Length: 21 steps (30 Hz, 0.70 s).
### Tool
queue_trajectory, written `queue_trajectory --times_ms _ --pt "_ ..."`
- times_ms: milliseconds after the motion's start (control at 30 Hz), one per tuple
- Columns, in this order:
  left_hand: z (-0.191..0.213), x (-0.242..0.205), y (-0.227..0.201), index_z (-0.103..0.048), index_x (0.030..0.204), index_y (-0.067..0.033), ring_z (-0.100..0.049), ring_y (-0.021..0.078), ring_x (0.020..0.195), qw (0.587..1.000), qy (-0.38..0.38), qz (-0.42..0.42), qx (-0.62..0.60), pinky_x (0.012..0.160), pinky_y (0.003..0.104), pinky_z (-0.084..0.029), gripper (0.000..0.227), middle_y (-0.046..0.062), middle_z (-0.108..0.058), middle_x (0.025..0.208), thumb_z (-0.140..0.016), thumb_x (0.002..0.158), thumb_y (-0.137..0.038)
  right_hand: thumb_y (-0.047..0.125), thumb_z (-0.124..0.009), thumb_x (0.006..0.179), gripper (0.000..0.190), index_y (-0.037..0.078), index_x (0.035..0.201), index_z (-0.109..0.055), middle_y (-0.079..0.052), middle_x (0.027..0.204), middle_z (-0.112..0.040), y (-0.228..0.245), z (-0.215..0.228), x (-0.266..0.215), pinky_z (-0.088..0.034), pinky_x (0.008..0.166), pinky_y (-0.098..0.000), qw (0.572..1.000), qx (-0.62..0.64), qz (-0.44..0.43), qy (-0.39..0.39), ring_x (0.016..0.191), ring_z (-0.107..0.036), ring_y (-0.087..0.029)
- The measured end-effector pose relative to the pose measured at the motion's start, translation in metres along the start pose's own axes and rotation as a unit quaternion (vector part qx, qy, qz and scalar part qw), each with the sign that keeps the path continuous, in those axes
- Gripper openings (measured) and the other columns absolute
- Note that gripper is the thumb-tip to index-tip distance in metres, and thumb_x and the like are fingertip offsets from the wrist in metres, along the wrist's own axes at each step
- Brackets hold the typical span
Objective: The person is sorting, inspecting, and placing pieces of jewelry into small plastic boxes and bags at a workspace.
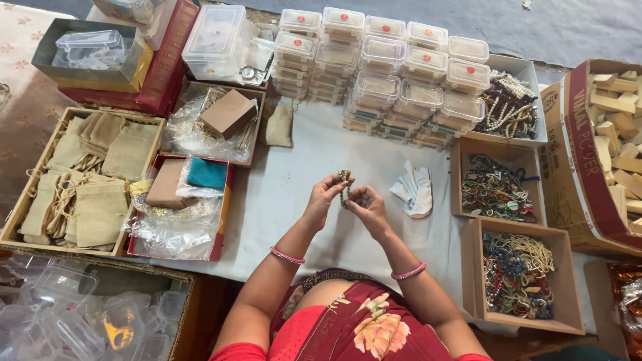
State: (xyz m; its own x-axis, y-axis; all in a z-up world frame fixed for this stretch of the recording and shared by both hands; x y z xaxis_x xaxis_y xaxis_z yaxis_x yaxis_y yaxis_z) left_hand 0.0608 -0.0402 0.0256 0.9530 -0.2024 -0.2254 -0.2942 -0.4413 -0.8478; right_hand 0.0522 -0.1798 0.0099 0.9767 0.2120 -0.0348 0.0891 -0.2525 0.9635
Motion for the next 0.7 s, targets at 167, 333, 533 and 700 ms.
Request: queue_trajectory --times_ms 167,333,533,700 --pt "0.018 0.003 -0.002 -0.075 0.12 -0.0072 -0.065 0.0247 0.111 0.87 -0.089 -0.165 0.456 0.101 0.038 -0.05 0.042 0.009 -0.077 0.116 -0.067 0.082 -0.022 -0.005 -0.072 0.088 0.019 0.0 0.106 -0.069 -0.006 0.096 -0.074 0.017 -0.007 0.001 -0.059 0.082 -0.0257 0.99 -0.142 0.013 0.0 0.089 -0.07 -0.011" --pt "-0.009 -0.014 -0.032 -0.076 0.108 -0.0055 -0.071 0.0274 0.095 0.853 -0.065 -0.161 0.493 0.089 0.039 -0.053 0.04 0.011 -0.078 0.101 -0.074 0.074 -0.026 -0.009 -0.07 0.083 0.019 -0.001 0.099 -0.067 -0.004 0.101 -0.07 0.047 -0.007 0.003 -0.062 0.085 -0.0262 0.966 -0.234 0.111 0.016 0.094 -0.07 -0.011" --pt "0.004 -0.004 0.007 -0.076 0.098 -0.0021 -0.067 0.0138 0.079 0.959 -0.049 -0.026 0.276 0.071 0.03 -0.053 0.027 0.007 -0.076 0.088 -0.076 0.079 -0.021 -0.008 -0.074 0.08 0.013 -0.001 0.088 -0.066 -0.008 0.104 -0.067 0.089 -0.023 -0.003 -0.064 0.079 -0.0272 0.927 -0.319 0.195 -0.022 0.091 -0.071 -0.016" --pt "-0.003 -0.015 -0.013 -0.076 0.101 -0.0051 -0.071 0.0156 0.081 0.945 -0.08 -0.05 0.313 0.072 0.03 -0.055 0.029 0.006 -0.078 0.089 -0.076 0.08 -0.025 0.001 -0.078 0.087 0.012 -0.001 0.097 -0.071 -0.008 0.098 -0.069 0.051 0.005 -0.004 -0.063 0.072 -0.0295 0.918 -0.357 0.104 -0.138 0.08 -0.074 -0.016"
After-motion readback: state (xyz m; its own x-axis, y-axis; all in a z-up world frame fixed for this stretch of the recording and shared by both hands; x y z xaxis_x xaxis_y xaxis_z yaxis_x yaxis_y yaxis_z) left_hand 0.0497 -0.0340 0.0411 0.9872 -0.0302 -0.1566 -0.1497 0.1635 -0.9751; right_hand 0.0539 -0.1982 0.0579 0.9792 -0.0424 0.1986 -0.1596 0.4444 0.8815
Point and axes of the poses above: each hand's wrist, its own x-axis towards the middle knuckle, its own z-axis out of the back of the hand, y = z × x, the point moved 9 cm from there along x, towards the middle knuckle
